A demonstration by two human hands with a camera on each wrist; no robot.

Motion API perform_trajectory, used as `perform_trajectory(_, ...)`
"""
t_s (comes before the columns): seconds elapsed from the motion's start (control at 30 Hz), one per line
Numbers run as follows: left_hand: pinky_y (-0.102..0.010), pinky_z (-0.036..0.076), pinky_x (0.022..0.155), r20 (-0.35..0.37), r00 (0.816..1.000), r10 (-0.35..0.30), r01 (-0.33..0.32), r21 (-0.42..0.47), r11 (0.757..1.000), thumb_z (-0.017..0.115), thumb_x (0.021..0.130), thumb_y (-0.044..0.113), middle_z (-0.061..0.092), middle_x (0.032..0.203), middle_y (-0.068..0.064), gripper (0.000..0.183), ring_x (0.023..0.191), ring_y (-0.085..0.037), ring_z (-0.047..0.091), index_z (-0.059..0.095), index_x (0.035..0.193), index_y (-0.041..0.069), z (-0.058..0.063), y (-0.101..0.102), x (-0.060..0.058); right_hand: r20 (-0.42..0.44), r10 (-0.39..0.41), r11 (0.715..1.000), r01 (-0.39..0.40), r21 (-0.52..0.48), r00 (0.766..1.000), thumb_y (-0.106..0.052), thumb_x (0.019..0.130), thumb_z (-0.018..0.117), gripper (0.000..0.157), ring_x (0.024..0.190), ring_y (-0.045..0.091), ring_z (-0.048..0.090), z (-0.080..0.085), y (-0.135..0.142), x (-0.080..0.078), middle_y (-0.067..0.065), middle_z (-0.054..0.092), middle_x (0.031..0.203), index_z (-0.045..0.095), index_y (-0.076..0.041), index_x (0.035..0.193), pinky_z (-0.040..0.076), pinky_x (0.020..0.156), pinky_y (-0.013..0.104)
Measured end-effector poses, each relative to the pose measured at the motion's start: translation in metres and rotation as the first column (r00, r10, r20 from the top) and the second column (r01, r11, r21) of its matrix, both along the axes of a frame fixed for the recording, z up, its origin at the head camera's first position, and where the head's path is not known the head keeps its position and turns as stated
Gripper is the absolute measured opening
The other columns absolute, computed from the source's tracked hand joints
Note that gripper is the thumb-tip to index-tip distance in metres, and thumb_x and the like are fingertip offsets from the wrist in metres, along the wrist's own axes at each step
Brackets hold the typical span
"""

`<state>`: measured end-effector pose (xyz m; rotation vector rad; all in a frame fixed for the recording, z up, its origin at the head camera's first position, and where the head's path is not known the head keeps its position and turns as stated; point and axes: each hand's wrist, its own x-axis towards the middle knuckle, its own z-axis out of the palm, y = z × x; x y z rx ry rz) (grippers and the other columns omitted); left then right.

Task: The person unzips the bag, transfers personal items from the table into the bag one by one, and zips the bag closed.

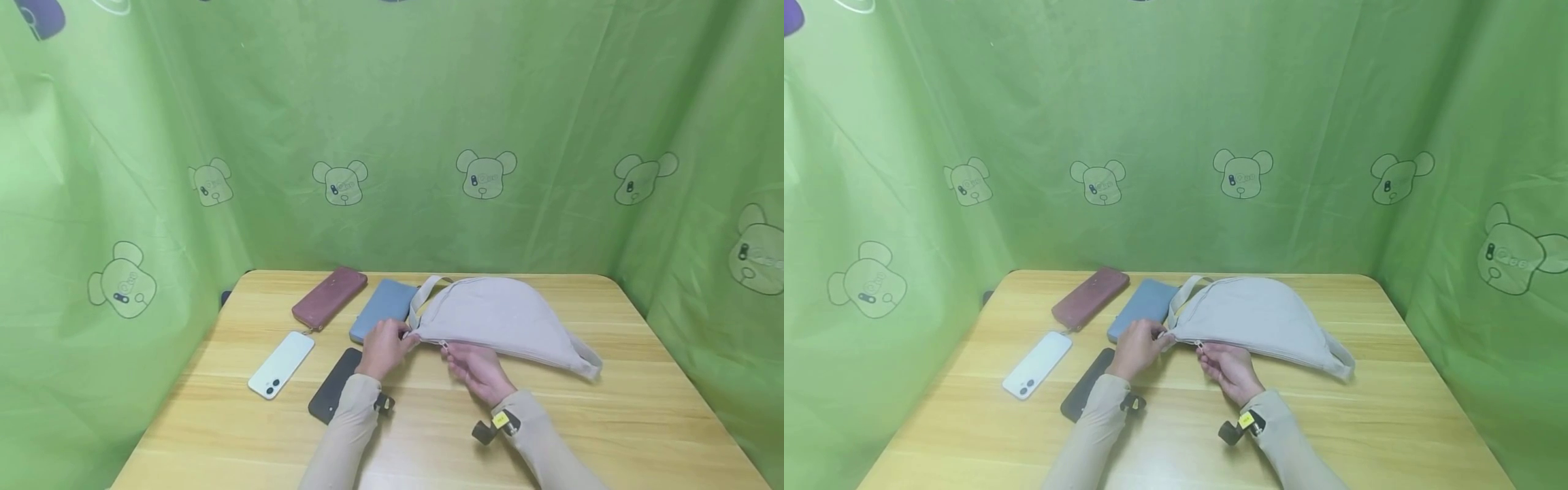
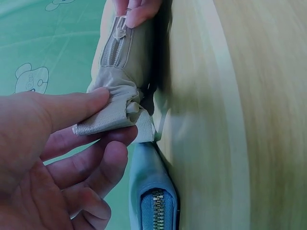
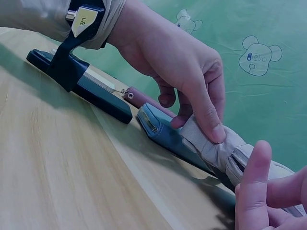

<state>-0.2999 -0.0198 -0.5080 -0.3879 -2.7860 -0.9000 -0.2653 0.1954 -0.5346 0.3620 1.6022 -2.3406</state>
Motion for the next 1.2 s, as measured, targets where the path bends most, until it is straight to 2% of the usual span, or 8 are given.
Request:
perform_trajectory(0.3, -0.028, 0.050, 0.062, 0.019, 1.000, 0.001, -0.001, 0.018, 1.000, 0.079, 0.090, 0.034, 0.079, 0.086, 0.002, 0.015, 0.072, -0.010, 0.064, 0.083, 0.094, 0.020, 0.0036, 0.0005, 0.0018, -0.006, -0.020, 0.999, 0.020, 0.041, 1.000, -0.001, 0.099, 0.061, 0.044, 0.084, 0.007, 0.068, 0.0013, -0.0035, 0.0013, 0.003, 0.075, 0.101, 0.049, 0.011, 0.140, 0.059, 0.076, 0.016)
perform_trajectory(0.5, -0.026, 0.045, 0.058, 0.018, 1.000, 0.006, -0.006, 0.017, 1.000, 0.079, 0.090, 0.035, 0.075, 0.076, 0.004, 0.015, 0.065, -0.007, 0.057, 0.082, 0.089, 0.020, 0.0025, -0.0006, 0.0008, -0.007, 0.001, 1.000, -0.001, -0.013, 1.000, -0.004, 0.098, 0.065, 0.021, 0.087, 0.010, 0.071, -0.0007, -0.0006, 0.0018, 0.004, 0.076, 0.102, 0.067, 0.000, 0.119, 0.060, 0.080, 0.018)
perform_trajectory(0.6, -0.025, 0.043, 0.056, 0.021, 1.000, 0.003, -0.004, 0.018, 1.000, 0.079, 0.091, 0.034, 0.072, 0.071, 0.005, 0.015, 0.062, -0.007, 0.055, 0.082, 0.087, 0.020, 0.0025, -0.0017, 0.0002, -0.001, 0.019, 0.999, -0.019, -0.035, 1.000, -0.006, 0.099, 0.065, 0.015, 0.090, 0.011, 0.072, -0.0011, 0.0008, 0.0019, 0.005, 0.077, 0.104, 0.071, -0.005, 0.112, 0.061, 0.083, 0.020)
perform_trajectory(0.9, -0.025, 0.043, 0.056, 0.017, 1.000, 0.008, -0.009, 0.015, 1.000, 0.079, 0.091, 0.034, 0.073, 0.072, 0.005, 0.014, 0.063, -0.006, 0.056, 0.082, 0.088, 0.021, 0.0023, -0.0019, -0.0005, -0.002, 0.064, 0.996, -0.064, -0.068, 0.998, -0.005, 0.101, 0.061, 0.015, 0.091, 0.011, 0.072, 0.0006, 0.0036, 0.0006, 0.007, 0.077, 0.105, 0.070, -0.005, 0.113, 0.060, 0.083, 0.019)
perform_trajectory(1.2, -0.026, 0.044, 0.057, 0.004, 1.000, 0.014, -0.014, 0.025, 1.000, 0.080, 0.089, 0.034, 0.074, 0.073, 0.005, 0.014, 0.062, -0.006, 0.056, 0.082, 0.086, 0.020, 0.0000, -0.0023, -0.0001, -0.013, 0.051, 0.997, -0.052, -0.053, 0.999, -0.003, 0.100, 0.062, 0.017, 0.086, 0.010, 0.072, 0.0021, 0.0039, 0.0011, 0.006, 0.077, 0.100, 0.069, 0.001, 0.115, 0.061, 0.080, 0.018)
